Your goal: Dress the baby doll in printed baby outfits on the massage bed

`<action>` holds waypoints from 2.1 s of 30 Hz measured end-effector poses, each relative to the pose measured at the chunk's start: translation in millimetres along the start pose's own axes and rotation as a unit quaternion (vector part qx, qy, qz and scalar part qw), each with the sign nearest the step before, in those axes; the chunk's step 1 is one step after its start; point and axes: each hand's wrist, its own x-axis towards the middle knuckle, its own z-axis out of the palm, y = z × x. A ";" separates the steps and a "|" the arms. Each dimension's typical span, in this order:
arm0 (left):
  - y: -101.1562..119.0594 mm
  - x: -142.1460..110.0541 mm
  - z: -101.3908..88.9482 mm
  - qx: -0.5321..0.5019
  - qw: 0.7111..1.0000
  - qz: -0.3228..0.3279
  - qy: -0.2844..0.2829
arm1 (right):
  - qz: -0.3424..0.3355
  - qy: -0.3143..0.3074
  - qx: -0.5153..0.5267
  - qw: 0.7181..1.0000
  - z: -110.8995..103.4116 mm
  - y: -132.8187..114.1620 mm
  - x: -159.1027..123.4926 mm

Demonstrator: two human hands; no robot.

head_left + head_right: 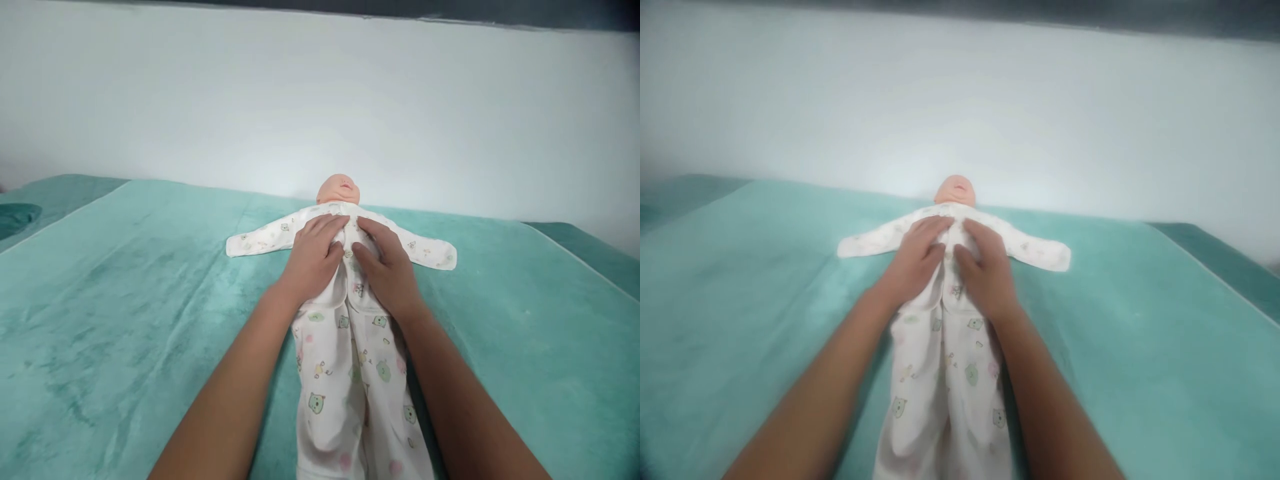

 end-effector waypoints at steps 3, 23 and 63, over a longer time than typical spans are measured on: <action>-1.5 -0.3 1.4 -0.011 1.000 -0.008 0.004 | 0.005 -0.009 -0.013 1.000 3.9 2.9 23.4; -3.9 -2.3 3.8 -0.069 0.996 -0.017 0.049 | 0.034 -0.060 -0.006 0.998 14.9 11.1 80.2; -10.1 -0.8 6.5 -0.082 0.992 -0.015 0.092 | -0.019 -0.090 -0.162 0.982 14.2 2.5 66.7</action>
